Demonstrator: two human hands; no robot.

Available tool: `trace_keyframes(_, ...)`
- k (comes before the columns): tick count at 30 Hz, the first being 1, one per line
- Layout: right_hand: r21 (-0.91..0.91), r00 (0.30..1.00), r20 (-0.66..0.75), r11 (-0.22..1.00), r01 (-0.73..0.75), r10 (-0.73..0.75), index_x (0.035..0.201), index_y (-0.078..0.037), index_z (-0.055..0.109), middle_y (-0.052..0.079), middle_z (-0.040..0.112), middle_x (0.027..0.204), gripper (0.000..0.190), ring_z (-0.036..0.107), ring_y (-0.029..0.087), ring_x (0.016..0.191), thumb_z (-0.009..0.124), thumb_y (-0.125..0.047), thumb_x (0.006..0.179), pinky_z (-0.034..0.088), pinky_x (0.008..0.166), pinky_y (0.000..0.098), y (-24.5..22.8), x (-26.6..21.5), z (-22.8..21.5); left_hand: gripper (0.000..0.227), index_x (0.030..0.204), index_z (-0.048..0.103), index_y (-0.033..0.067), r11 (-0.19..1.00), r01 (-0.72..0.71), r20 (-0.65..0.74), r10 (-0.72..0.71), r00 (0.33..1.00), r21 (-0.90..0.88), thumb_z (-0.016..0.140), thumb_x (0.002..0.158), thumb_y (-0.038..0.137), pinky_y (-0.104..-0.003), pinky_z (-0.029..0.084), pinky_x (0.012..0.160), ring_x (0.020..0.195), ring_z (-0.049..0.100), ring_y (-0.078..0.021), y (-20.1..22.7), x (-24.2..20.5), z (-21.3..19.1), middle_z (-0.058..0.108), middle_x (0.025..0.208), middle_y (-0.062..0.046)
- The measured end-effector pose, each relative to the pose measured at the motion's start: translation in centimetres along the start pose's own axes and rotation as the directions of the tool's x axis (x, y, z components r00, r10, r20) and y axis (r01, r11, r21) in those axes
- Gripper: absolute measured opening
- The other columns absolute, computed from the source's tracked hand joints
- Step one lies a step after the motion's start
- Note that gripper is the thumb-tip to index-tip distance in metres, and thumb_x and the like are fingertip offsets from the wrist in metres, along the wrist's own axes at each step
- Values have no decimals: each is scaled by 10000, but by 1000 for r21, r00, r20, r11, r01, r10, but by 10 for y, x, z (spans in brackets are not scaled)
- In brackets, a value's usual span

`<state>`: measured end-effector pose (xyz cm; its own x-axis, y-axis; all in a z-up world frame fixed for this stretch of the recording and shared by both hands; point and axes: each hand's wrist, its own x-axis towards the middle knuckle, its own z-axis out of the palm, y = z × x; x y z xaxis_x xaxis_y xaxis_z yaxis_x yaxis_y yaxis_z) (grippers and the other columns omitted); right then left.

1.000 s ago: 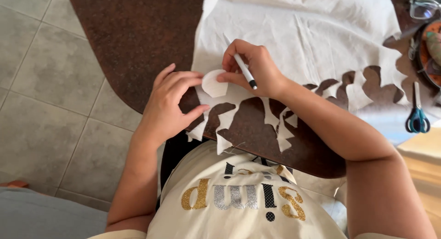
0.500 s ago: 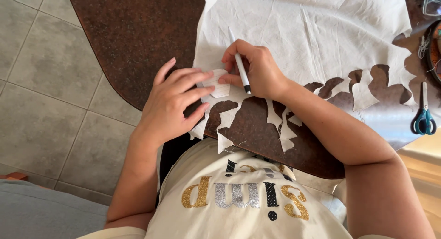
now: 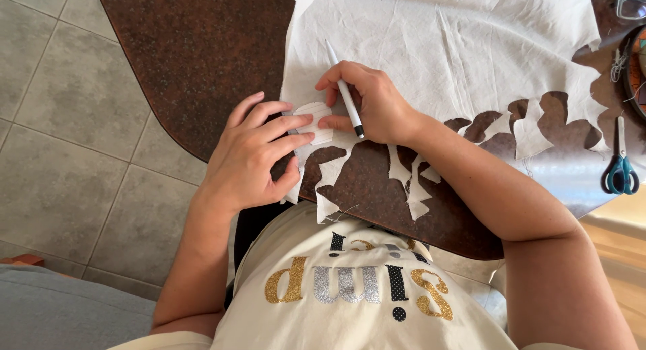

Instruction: Cutting fabric shapes with scissors and tracing a paper template with a marker on a workshop table.

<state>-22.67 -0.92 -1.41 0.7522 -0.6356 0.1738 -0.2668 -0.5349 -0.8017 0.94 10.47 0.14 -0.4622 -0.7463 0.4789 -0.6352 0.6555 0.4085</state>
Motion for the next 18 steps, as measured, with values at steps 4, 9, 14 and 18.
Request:
trace_keyframes(4, 11, 1000, 13, 1000, -7, 7, 1192, -93, 580, 21, 619, 935, 441, 556, 132, 753, 882, -193, 887, 477, 688, 262, -1, 0, -1, 391, 1166, 730, 56, 997, -6, 19, 4, 1000, 71, 592, 822, 181, -550, 397, 1092, 1185, 577, -352, 5, 1, 2, 698, 1271, -95)
trace_keyframes(9, 20, 1000, -25, 1000, 4, -4, 1180, -78, 615, 41, 646, 903, 448, 544, 151, 681, 905, -180, 855, 473, 641, 275, 5, 1, 4, 440, 1155, 723, 49, 958, 36, 60, -56, 997, 284, 563, 808, 268, -454, 425, 949, 1176, 565, -311, 20, -2, 28, 675, 1229, -136)
trace_keyframes(14, 65, 999, -48, 998, 7, -4, 1233, -43, 649, 90, 684, 860, 351, 565, 188, 624, 802, -80, 920, 486, 600, 292, 1, 4, -1, 441, 1091, 682, -51, 940, 69, -28, -63, 998, 333, 531, 783, 226, -405, 421, 935, 1164, 580, -310, 32, 1, 44, 646, 1256, -222)
trace_keyframes(18, 357, 990, -82, 931, -82, 119, 1364, 3, 591, 88, 679, 863, 351, 556, 105, 735, 462, -210, 1115, 448, 682, 229, 5, 6, -6, 433, 1101, 668, -71, 934, 123, -56, -110, 992, 334, 534, 787, 196, -412, 402, 921, 1188, 574, -317, 43, 2, 40, 628, 1309, -244)
